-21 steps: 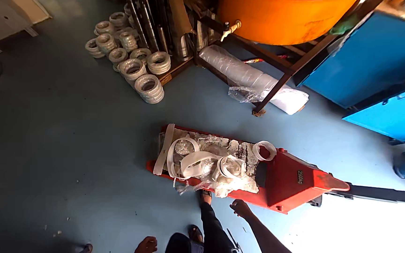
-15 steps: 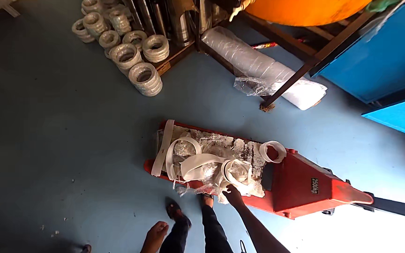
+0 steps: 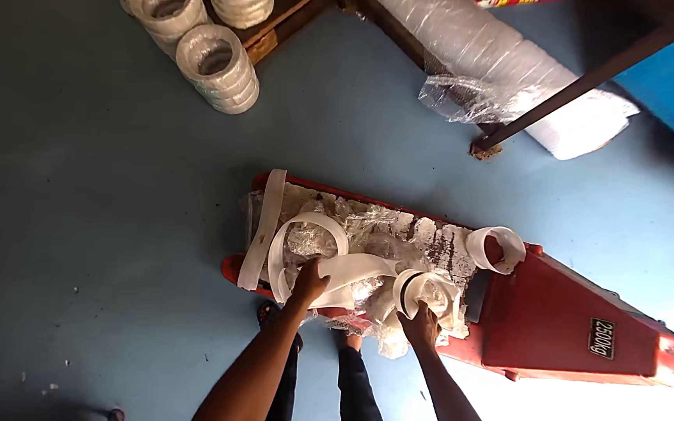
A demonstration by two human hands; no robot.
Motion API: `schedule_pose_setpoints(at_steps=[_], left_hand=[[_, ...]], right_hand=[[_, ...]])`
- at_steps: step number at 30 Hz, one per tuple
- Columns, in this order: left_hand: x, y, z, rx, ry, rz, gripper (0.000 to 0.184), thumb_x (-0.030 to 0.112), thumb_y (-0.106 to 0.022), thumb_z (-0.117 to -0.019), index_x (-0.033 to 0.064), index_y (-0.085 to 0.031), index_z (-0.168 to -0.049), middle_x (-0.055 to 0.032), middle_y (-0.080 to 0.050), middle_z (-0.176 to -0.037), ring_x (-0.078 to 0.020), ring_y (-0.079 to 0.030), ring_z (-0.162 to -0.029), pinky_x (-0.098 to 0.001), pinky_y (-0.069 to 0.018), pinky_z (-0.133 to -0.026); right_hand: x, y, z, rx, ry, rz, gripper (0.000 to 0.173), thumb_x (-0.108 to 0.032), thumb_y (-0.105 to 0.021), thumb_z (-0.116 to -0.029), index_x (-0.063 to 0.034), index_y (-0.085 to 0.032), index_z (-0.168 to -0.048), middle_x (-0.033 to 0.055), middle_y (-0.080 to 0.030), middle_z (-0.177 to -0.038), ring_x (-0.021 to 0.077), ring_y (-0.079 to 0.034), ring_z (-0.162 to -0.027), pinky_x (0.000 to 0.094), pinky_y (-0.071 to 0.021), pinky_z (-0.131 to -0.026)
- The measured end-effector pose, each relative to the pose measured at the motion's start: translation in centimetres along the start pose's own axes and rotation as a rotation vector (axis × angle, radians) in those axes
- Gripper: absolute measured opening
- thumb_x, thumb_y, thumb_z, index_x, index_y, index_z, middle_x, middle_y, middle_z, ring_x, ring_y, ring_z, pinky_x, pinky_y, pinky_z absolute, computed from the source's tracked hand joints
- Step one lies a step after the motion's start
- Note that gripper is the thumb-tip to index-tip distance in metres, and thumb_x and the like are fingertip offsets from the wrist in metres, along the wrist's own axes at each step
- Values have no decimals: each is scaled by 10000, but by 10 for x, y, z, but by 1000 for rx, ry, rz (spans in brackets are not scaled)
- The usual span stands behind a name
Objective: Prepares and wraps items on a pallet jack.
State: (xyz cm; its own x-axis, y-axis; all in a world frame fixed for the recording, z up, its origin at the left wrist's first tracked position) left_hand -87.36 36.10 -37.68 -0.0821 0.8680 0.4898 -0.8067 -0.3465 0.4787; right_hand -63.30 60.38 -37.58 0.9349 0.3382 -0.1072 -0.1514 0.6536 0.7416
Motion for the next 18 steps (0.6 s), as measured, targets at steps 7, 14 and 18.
schedule_pose_setpoints(at_steps=[7,14,18], left_hand=[[-32,-41,-22,-186,14,48,410,185,-645,-999,27,-587,-1372,-216,-671,-1234,-359,-644,-1163,-547,-485,-1036],[-49,-56,103,-315,14,1143,331,68,-576,-981,-40,-560,-1293,-107,-679,-1148,-182,-674,-1040,-395,-567,-940],[-71,-69,148,-334,51,1092,261,112,-567,-1002,-10,-597,-1230,-78,-675,-1132,-154,-660,-1048,-379,-555,-955]], right_hand=[[-5,17,26,418,307,-198,284,-70,-647,-949,140,-675,-1140,331,-682,-1121,496,-642,-1123,617,-425,-1076],[-51,49,133,345,224,-367,371,-109,-651,-945,168,-633,-1190,338,-693,-1046,455,-698,-976,609,-529,-903],[-81,1,164,-126,231,-577,309,-95,-639,-943,96,-650,-1185,188,-719,-983,242,-706,-930,457,-575,-878]])
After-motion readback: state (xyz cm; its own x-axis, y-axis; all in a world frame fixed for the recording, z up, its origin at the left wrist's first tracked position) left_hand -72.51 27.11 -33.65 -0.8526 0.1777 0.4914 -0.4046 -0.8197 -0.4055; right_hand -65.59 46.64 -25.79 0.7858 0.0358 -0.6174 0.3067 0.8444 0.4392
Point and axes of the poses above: each hand's wrist, its own z-axis away from the middle knuckle, its own y-axis out of the back of the hand, x = y × z, the point moved 7 cm from there along -z, towards the middle knuckle
